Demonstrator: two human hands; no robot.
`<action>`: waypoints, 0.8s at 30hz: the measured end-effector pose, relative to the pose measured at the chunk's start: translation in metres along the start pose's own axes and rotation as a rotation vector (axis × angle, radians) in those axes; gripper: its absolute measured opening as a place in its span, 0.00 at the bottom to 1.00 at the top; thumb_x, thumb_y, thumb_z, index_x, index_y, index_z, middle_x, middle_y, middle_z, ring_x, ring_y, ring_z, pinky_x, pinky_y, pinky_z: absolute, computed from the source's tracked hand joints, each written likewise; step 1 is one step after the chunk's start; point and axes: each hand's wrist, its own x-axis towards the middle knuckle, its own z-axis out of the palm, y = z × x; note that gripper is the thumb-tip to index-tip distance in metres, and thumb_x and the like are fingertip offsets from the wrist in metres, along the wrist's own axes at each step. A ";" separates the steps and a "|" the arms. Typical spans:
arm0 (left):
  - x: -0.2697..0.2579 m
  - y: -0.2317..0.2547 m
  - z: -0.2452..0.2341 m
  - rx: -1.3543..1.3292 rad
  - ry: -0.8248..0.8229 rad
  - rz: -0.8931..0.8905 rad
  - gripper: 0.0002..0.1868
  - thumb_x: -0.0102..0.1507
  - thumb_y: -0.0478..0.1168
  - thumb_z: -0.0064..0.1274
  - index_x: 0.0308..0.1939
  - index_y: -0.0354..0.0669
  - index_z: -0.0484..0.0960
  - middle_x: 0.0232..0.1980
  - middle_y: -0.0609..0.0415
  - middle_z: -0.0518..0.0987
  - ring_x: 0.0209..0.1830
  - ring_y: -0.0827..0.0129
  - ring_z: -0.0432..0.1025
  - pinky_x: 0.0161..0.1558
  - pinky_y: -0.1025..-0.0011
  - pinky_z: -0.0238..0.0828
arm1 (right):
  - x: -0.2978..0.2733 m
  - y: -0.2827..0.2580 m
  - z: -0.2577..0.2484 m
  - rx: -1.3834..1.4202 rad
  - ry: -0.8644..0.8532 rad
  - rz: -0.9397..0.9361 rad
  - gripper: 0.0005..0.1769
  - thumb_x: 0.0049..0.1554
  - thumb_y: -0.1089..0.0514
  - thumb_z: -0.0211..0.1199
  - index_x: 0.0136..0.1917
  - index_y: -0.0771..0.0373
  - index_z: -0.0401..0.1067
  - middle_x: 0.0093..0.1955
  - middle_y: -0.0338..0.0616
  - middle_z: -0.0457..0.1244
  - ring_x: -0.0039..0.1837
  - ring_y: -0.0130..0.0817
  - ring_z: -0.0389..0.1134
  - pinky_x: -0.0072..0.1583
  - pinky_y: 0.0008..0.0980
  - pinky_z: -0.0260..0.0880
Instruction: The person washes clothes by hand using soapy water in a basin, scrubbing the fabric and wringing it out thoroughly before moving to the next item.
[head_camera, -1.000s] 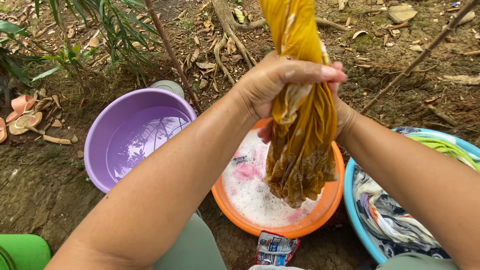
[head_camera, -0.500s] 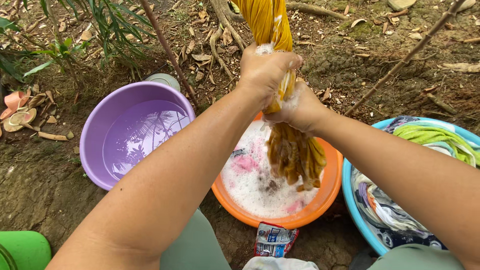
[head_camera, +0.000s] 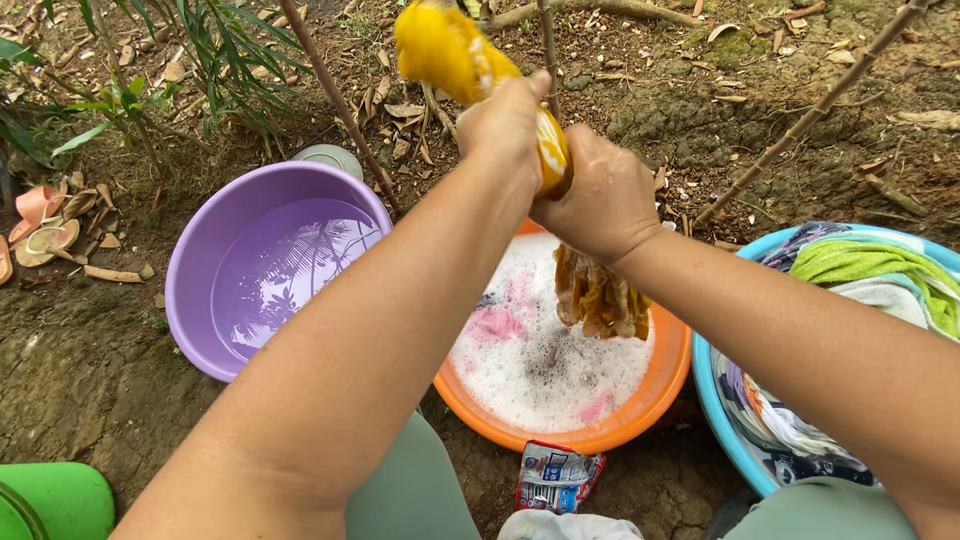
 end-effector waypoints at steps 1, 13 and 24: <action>0.008 -0.004 0.000 -0.219 -0.043 -0.054 0.34 0.50 0.45 0.69 0.55 0.30 0.76 0.47 0.42 0.85 0.43 0.55 0.82 0.47 0.55 0.82 | 0.003 0.001 -0.006 0.030 0.073 -0.100 0.27 0.45 0.44 0.77 0.45 0.66 0.72 0.42 0.56 0.68 0.45 0.56 0.71 0.47 0.50 0.72; -0.044 -0.007 -0.030 0.084 -1.283 0.000 0.73 0.37 0.83 0.61 0.73 0.36 0.62 0.68 0.39 0.72 0.70 0.54 0.70 0.68 0.47 0.72 | 0.047 -0.007 -0.079 -0.174 0.306 -0.218 0.31 0.50 0.33 0.79 0.45 0.63 0.79 0.39 0.52 0.71 0.41 0.50 0.71 0.46 0.51 0.67; -0.047 0.016 -0.019 -0.232 -1.346 -0.138 0.25 0.61 0.45 0.69 0.52 0.30 0.78 0.49 0.38 0.83 0.48 0.55 0.80 0.55 0.56 0.80 | 0.032 0.026 -0.039 1.129 -0.390 -0.018 0.43 0.56 0.33 0.72 0.68 0.64 0.62 0.60 0.51 0.63 0.56 0.34 0.59 0.57 0.43 0.60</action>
